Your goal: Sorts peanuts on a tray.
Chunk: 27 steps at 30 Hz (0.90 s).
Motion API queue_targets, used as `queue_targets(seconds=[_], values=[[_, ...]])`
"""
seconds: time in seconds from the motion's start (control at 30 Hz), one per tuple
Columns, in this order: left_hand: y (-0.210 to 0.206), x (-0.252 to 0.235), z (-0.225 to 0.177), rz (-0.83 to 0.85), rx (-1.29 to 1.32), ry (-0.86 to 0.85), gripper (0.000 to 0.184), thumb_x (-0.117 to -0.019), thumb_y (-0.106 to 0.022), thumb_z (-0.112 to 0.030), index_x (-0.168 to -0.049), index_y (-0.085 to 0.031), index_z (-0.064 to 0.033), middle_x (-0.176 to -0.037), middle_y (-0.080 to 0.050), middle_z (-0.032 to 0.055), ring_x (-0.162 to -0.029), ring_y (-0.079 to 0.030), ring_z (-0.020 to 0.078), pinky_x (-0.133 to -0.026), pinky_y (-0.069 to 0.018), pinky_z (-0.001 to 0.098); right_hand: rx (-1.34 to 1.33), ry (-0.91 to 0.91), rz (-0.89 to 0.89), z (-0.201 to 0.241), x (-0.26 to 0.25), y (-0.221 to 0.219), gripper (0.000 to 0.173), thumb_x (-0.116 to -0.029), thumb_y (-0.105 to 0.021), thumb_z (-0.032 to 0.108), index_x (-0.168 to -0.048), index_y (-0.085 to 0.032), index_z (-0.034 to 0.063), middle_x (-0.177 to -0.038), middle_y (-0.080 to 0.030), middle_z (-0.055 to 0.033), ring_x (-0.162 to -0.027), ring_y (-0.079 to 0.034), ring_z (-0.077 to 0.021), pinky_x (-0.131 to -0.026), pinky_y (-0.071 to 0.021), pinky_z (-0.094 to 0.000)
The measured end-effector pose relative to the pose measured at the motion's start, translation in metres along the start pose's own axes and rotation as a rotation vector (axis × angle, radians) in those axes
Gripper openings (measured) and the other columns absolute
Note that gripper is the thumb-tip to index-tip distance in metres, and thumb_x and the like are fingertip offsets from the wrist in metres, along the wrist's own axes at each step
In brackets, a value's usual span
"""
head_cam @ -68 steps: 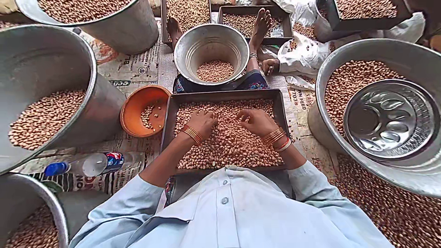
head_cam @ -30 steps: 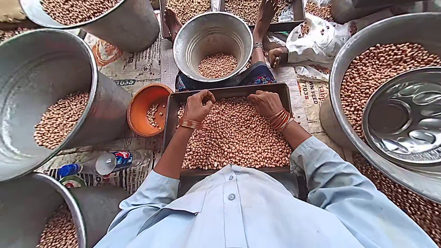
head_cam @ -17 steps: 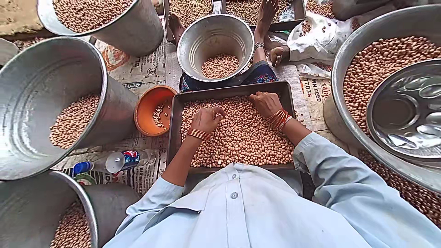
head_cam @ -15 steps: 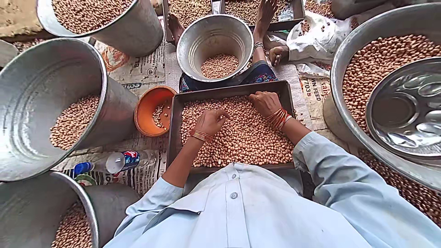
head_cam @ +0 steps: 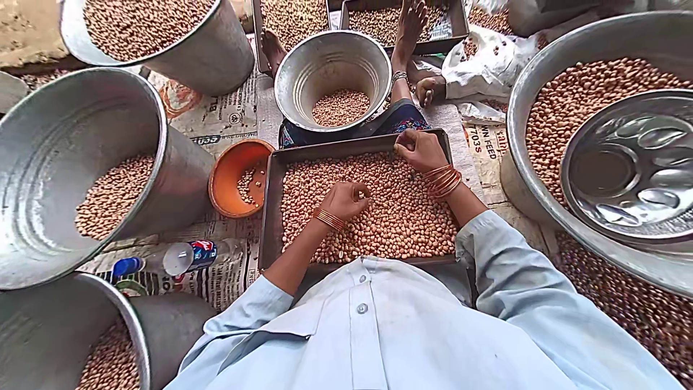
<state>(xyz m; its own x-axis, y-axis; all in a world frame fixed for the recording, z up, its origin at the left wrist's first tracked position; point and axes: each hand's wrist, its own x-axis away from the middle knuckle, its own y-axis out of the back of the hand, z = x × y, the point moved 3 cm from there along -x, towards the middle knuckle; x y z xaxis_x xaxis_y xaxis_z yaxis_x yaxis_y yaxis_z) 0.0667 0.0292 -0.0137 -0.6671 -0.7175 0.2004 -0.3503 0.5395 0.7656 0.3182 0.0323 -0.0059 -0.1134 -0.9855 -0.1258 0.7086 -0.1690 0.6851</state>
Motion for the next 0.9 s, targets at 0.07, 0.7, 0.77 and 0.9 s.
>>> queue_targets(seconds=[0.07,0.7,0.77,0.9], values=[[0.009,-0.002,0.017,-0.017,0.348,0.015,0.017,-0.0995,-0.059,-0.016,-0.106,-0.071,-0.0058,-0.074,-0.062,0.0025,-0.060,-0.053,0.0108,-0.059,-0.0470,0.0328,-0.268,-0.044,-0.209,-0.011,-0.004,0.013,0.016,-0.0972,-0.055,0.017,-0.106,-0.064,0.0071,-0.073,-0.059,-0.0006,-0.059,-0.052,-0.0106,-0.058,-0.0443,-0.0336],[0.005,-0.029,0.033,-0.105,0.804,0.393,0.028,-0.1076,-0.049,-0.010,-0.131,-0.063,-0.0059,-0.074,-0.054,-0.0011,-0.050,-0.040,0.0040,-0.046,-0.0340,0.0196,0.592,-0.125,0.138,-0.001,0.017,0.002,0.017,-0.0944,-0.066,0.018,-0.102,-0.074,0.0053,-0.103,-0.073,-0.0213,-0.095,-0.071,-0.0434,-0.072,-0.0529,-0.0622],[0.014,-0.021,0.048,-0.194,0.563,0.358,0.029,-0.1073,-0.051,-0.011,-0.134,-0.062,-0.0102,-0.086,-0.064,0.0057,-0.060,-0.046,0.0100,-0.056,-0.0396,0.0289,0.588,-0.101,0.149,-0.002,0.016,0.000,0.017,-0.0940,-0.066,0.018,-0.102,-0.074,0.0057,-0.101,-0.073,-0.0213,-0.094,-0.071,-0.0436,-0.070,-0.0528,-0.0624],[0.013,-0.010,0.027,-0.140,0.120,0.213,0.022,-0.1026,-0.060,-0.016,-0.120,-0.073,-0.0123,-0.080,-0.068,0.0113,-0.072,-0.063,0.0259,-0.075,-0.0524,0.0518,0.577,-0.133,0.227,0.000,0.012,-0.001,0.022,-0.0940,-0.066,0.023,-0.106,-0.072,0.0053,-0.101,-0.072,-0.0219,-0.096,-0.070,-0.0444,-0.072,-0.0517,-0.0637]])
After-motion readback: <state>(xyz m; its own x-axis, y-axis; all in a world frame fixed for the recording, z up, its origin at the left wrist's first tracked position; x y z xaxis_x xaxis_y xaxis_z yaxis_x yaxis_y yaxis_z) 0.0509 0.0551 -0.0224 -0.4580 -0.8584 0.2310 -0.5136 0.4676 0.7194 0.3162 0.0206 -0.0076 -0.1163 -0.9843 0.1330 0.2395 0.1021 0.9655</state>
